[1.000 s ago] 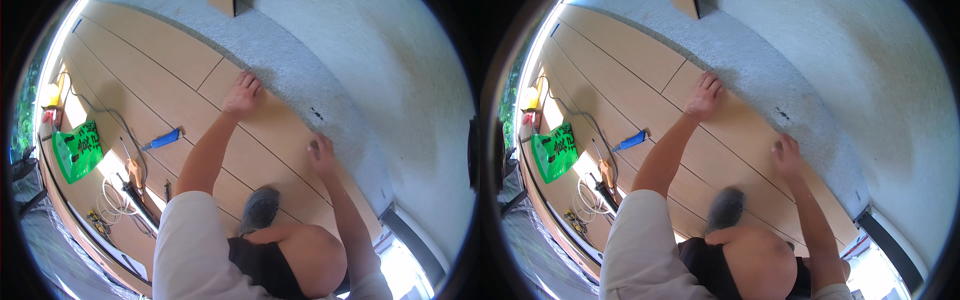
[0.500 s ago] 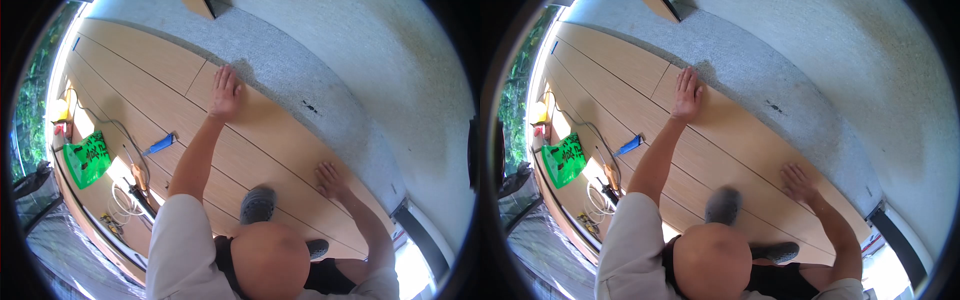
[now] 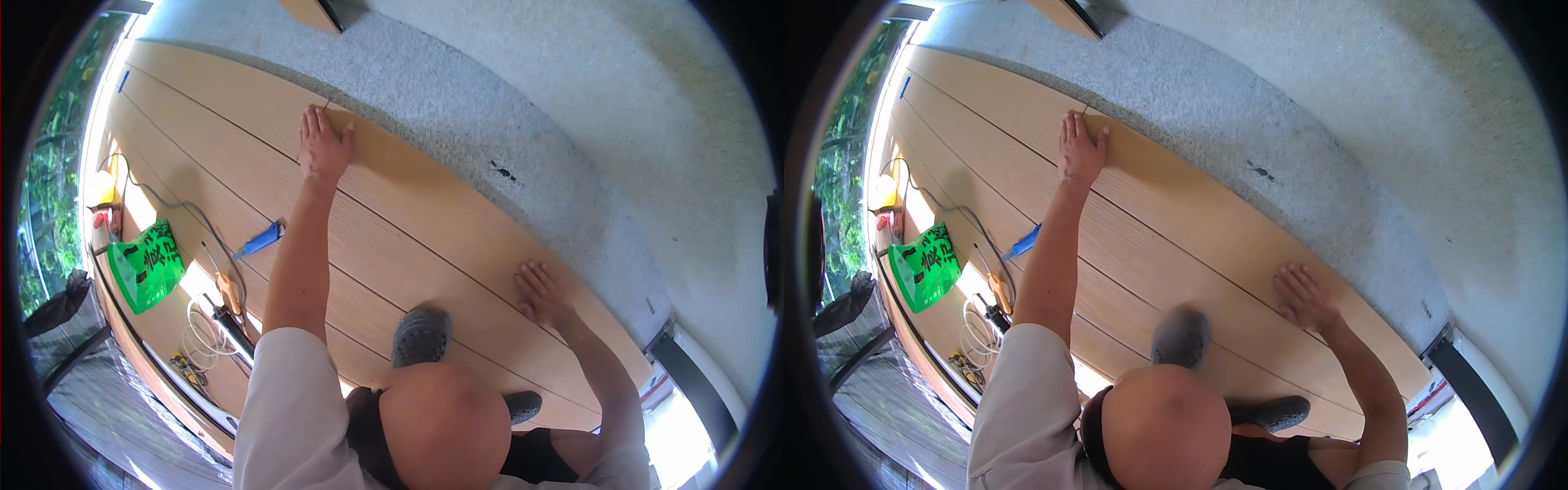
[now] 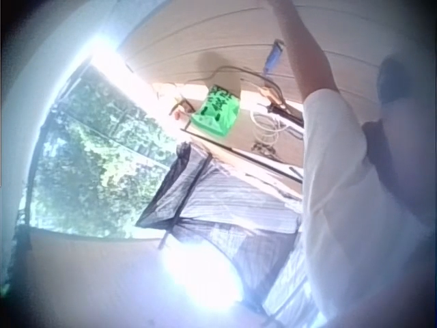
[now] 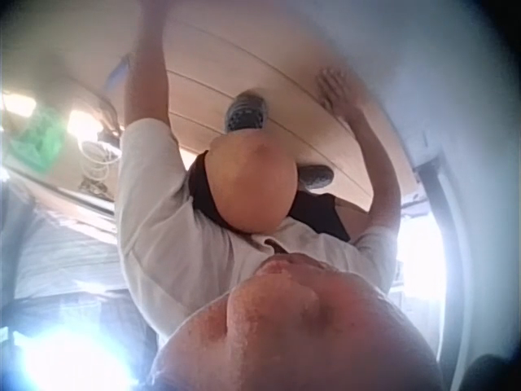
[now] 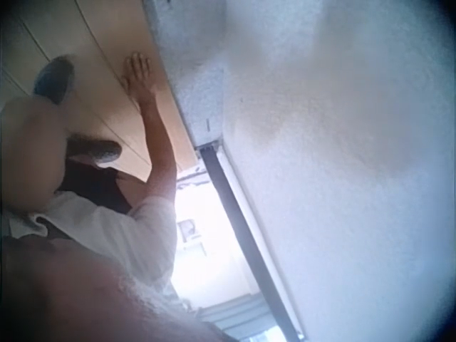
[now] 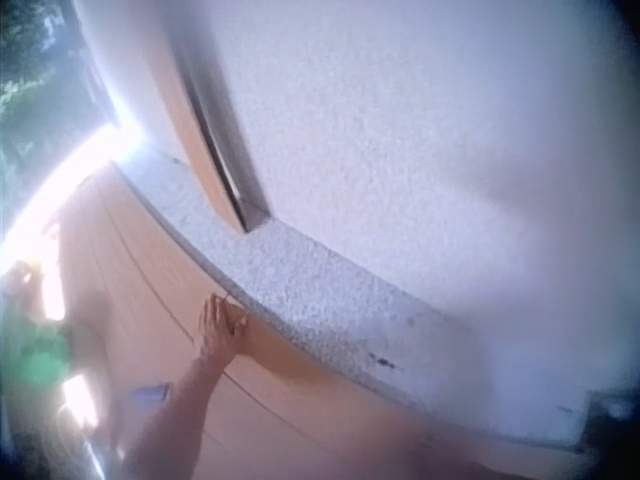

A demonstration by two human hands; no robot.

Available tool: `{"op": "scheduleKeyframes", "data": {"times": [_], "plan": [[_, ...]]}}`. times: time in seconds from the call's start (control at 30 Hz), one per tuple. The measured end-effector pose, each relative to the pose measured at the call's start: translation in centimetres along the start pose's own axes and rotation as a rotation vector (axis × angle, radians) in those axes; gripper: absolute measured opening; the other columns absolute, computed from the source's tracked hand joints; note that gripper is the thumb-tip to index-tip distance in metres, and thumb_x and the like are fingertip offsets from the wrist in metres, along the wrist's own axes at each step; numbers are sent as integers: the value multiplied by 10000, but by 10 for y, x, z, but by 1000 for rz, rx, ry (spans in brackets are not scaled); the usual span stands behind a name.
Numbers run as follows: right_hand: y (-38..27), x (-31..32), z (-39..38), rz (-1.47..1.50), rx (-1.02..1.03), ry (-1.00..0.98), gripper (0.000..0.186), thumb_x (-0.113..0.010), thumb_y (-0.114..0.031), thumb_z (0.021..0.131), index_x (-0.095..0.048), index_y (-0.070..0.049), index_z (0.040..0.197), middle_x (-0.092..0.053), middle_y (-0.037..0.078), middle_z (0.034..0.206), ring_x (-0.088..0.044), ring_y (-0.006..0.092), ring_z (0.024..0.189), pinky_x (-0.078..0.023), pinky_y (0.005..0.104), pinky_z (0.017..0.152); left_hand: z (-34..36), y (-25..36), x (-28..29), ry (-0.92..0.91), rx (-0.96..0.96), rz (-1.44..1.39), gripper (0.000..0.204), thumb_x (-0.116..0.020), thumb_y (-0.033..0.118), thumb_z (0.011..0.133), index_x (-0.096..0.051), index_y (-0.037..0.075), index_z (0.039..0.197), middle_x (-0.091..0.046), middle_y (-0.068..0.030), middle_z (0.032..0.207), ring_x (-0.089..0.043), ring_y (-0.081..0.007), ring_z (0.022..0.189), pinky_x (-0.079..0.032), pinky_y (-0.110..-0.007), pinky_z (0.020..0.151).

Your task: The person fits a long black trim piece onto the edge of a wood-plank deck using a hammer and a crowbar to align it, applies adhesive from a caulking gun onto the trim, and presses it into place against the wall edge.

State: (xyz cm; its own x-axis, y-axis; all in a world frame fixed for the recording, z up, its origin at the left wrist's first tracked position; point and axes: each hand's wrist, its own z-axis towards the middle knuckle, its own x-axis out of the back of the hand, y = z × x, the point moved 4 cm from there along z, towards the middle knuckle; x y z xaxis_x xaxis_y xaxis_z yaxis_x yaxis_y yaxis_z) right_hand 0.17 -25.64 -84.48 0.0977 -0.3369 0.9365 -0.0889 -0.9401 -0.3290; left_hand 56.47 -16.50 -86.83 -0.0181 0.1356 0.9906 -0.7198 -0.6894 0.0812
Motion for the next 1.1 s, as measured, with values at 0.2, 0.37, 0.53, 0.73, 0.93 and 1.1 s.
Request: {"op": "scheduleKeyframes", "data": {"times": [0.2,0.37,0.53,0.73,0.93,1.1], "plan": [[-7,20,4,62,-13,16,647,-678,-294,840,-530,-60,1425,-466,178,1516,-423,346,1428,-285,495,1222,8,-3,11,-297,-46,163,981,-525,656,939,-326,-129,1491,-319,-297,1575,-275,-378,1497,-224,-402,1245],[9,43,-64,27,-43,-69,609,-693,-287,824,-570,-54,1374,-475,163,1513,-447,321,1410,-341,480,1192,4,-13,13,-305,-70,54,1024,-558,673,917,-314,-138,1492,-307,-308,1576,-268,-384,1500,-235,-405,1242],[7,4,-45,-142,92,-65,573,-611,-350,930,-537,-37,1405,-419,141,1563,-387,296,1456,-332,453,1201,11,-7,-1,-276,-108,43,1051,-623,659,884,-307,-137,1494,-294,-335,1567,-289,-410,1485,-268,-419,1228],[-9,1,34,113,52,-78,639,-526,-391,988,-416,-30,1504,-358,152,1597,-293,294,1502,-199,439,1257,15,-16,17,-359,-25,73,1093,-627,683,868,-285,-140,1500,-258,-339,1581,-275,-414,1491,-291,-425,1217],[-12,4,24,75,54,-81,642,-557,-383,974,-432,-27,1493,-364,150,1593,-301,294,1498,-223,447,1249,22,4,30,-541,-16,129,1230,-618,810,779,-276,-110,1521,-233,-294,1614,-252,-377,1511,-305,-423,1210],[-5,34,-54,-13,-11,-19,464,-630,-265,930,-606,-19,1323,-504,139,1492,-454,295,1408,-383,443,1167,28,-4,40,-638,-35,181,1266,-640,836,730,-275,-67,1541,-242,-262,1624,-302,-358,1494,-352,-437,1180]]}}
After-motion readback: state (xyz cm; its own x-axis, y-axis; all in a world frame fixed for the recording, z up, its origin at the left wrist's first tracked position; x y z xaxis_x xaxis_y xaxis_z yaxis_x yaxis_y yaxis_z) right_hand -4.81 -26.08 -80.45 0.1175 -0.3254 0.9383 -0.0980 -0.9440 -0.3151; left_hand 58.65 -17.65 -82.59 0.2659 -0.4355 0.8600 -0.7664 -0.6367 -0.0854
